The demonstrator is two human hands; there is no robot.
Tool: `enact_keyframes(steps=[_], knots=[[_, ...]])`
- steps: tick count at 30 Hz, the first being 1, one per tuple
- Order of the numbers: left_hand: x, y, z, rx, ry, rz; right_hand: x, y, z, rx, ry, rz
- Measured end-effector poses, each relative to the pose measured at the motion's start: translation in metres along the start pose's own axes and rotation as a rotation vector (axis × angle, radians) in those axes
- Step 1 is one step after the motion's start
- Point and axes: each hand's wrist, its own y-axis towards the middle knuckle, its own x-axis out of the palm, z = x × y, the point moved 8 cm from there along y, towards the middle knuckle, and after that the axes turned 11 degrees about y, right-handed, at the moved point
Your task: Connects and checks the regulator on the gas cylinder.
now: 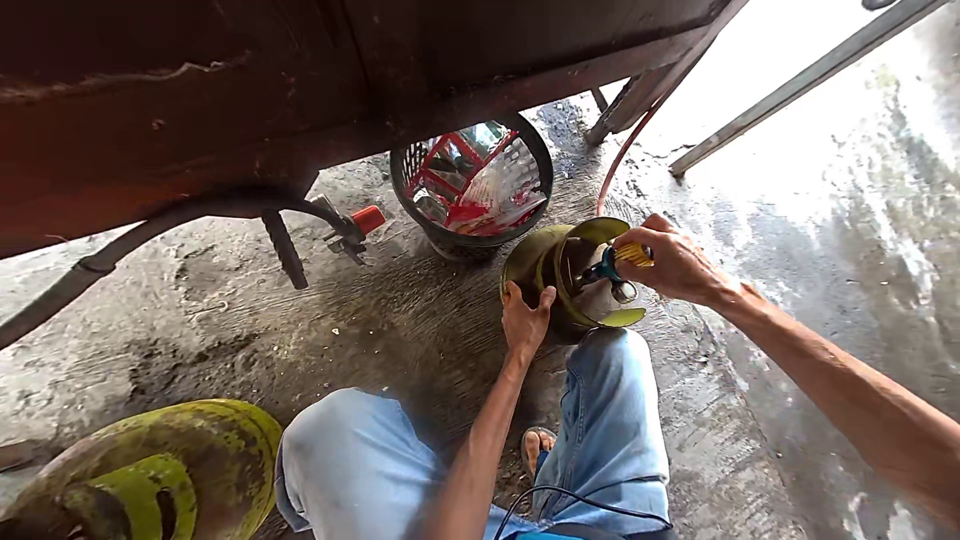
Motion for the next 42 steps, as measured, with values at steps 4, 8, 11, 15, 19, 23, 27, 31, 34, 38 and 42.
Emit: enact_keyframes(steps=[4, 8, 11, 15, 19, 23, 27, 31, 34, 38, 42], knots=[[0.001, 0.000, -0.002, 0.023, 0.023, -0.016, 0.007, -0.006, 0.000, 0.037, -0.030, -0.004], [0.004, -0.002, -0.019, 0.177, -0.022, -0.052, 0.013, -0.002, -0.002, 0.058, -0.028, -0.003], [0.013, -0.006, -0.026, 0.304, -0.054, -0.040, 0.013, 0.002, -0.007, 0.026, -0.035, 0.011], [0.013, -0.007, -0.009, 0.299, 0.119, 0.065, 0.010, 0.008, -0.011, 0.041, -0.044, 0.029], [0.023, -0.008, -0.002, 0.221, 0.229, 0.081, 0.005, 0.013, -0.006, 0.076, -0.041, 0.061], [0.054, -0.007, -0.025, 0.107, -0.143, 0.174, 0.002, 0.003, 0.006, 0.158, -0.034, 0.018], [0.082, 0.013, -0.039, -0.093, -0.337, -0.042, -0.001, -0.005, 0.012, 0.165, -0.044, 0.016], [0.061, 0.042, -0.022, 0.010, -0.253, -0.066, -0.009, 0.008, 0.018, 0.150, 0.012, 0.047], [0.044, 0.073, -0.005, 0.146, -0.214, -0.051, -0.013, 0.034, 0.034, 0.116, 0.008, 0.047], [0.041, 0.090, 0.003, 0.217, -0.241, -0.099, -0.018, 0.062, 0.035, 0.065, -0.045, -0.005], [0.040, 0.086, 0.002, 0.213, -0.238, -0.083, -0.010, 0.064, 0.027, 0.161, -0.126, -0.070]])
